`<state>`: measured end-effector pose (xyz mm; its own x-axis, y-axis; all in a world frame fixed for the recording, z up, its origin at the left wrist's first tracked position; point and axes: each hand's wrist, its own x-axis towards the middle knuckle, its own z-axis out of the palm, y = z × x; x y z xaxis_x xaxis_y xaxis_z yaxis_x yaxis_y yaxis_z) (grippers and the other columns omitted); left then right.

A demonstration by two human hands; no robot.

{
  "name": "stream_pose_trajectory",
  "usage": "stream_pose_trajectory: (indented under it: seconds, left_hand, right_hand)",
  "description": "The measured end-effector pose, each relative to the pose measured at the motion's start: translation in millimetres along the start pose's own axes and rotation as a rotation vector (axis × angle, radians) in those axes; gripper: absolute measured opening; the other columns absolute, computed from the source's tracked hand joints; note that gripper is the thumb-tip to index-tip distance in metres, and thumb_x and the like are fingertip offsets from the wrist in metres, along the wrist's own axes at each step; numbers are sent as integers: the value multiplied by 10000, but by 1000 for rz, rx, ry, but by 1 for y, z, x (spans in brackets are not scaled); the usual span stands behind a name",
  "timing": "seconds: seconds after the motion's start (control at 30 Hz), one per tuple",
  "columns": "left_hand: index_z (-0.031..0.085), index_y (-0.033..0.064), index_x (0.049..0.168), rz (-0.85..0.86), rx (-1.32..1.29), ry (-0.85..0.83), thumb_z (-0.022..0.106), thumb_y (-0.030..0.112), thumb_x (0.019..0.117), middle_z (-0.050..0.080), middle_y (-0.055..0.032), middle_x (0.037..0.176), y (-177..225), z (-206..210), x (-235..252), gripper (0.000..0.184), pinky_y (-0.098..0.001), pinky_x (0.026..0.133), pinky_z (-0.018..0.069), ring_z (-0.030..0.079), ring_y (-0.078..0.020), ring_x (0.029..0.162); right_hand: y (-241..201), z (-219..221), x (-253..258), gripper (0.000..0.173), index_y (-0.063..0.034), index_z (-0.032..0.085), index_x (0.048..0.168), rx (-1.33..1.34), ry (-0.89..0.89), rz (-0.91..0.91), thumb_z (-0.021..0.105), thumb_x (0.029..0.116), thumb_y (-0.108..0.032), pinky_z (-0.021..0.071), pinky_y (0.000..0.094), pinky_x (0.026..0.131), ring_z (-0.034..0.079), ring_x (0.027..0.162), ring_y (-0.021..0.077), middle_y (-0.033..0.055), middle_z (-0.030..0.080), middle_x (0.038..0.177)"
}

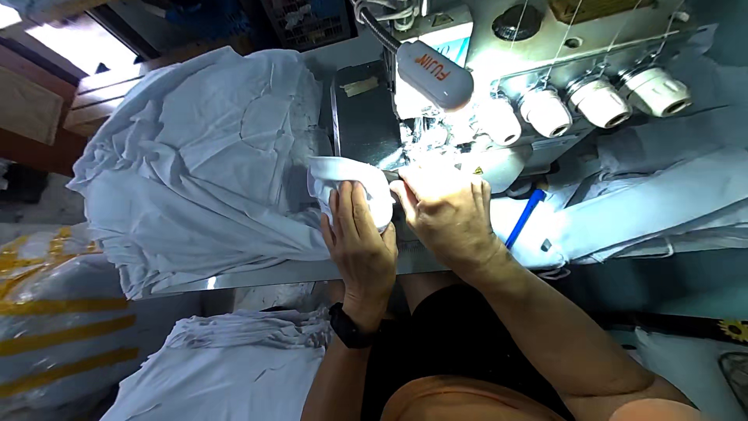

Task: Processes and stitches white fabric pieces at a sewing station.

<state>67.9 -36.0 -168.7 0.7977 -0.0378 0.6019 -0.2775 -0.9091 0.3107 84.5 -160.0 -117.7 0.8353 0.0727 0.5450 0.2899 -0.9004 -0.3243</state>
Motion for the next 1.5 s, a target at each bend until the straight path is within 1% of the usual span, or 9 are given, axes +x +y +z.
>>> stream_pose_trajectory:
  seconds: [0.13,0.23,0.33,0.47,0.57,0.77,1.0,1.2,1.5]
  left_hand:
    - [704,-14,1206,77,-463,21,662,47,949,612,-177,1393,-19,-26,12,267,-375,1151,421,530,-235,1371]
    - [706,179,1080,-203,-989,-214,546,156,1052,716,134,976,-32,-61,21,165,-153,700,563,660,55,821]
    - [686,230,1000,-265,-1167,-454,496,156,1049,658,147,808,-50,-77,21,210,-152,567,523,598,51,650]
    - [682,168,949,-107,-1203,-612,522,185,1038,659,129,800,-63,-96,18,183,-132,597,513,600,61,677]
    - [727,65,1030,-94,-944,-871,369,422,1098,724,27,897,-87,-123,16,510,-196,654,553,655,-25,739]
    - [688,-28,1248,174,-612,-861,560,35,991,674,-190,1283,-79,-67,4,294,-369,958,560,679,-238,1150]
    - [705,-32,1000,-21,-583,-624,622,94,972,718,-81,883,-85,-101,8,153,-231,723,566,674,-62,760]
    - [697,-4,1009,72,-51,-764,812,54,800,657,-186,1002,-60,-84,-68,246,-509,654,570,677,-371,866]
    - [743,-16,916,221,-461,-391,702,96,949,661,-119,1002,-56,-130,-46,124,-169,859,510,625,-103,948]
  right_hand:
    - [19,-13,-5,204,-3,758,942,311,-69,9,641,970,-167,499,386,594,643,697,241,130,674,812]
    - [38,-27,-11,286,-22,732,1087,725,-142,109,756,884,-222,489,94,702,579,772,-62,-31,668,907]
    - [37,-33,-12,469,29,704,1171,865,-136,-76,818,855,-298,435,45,719,515,816,-97,-25,640,984]
    - [20,-22,-8,276,-33,765,1092,888,-242,-388,761,910,-241,519,194,765,615,922,80,131,641,1143]
    - [5,-8,-30,78,-45,754,895,926,-359,-521,681,893,-73,544,260,631,654,752,108,75,698,905]
    - [-38,15,-128,111,-34,735,901,687,-553,-623,625,899,-49,492,397,470,651,594,259,111,672,773]
    - [-23,18,-144,107,-9,738,918,689,-503,-493,642,878,-31,488,354,475,633,568,225,97,646,710]
    - [-24,17,-153,122,-9,724,895,731,-482,-522,604,909,-26,494,324,494,636,580,205,92,652,704]
    - [-21,16,-137,100,7,729,977,726,-37,-386,637,959,-29,491,229,599,589,692,147,160,658,971]
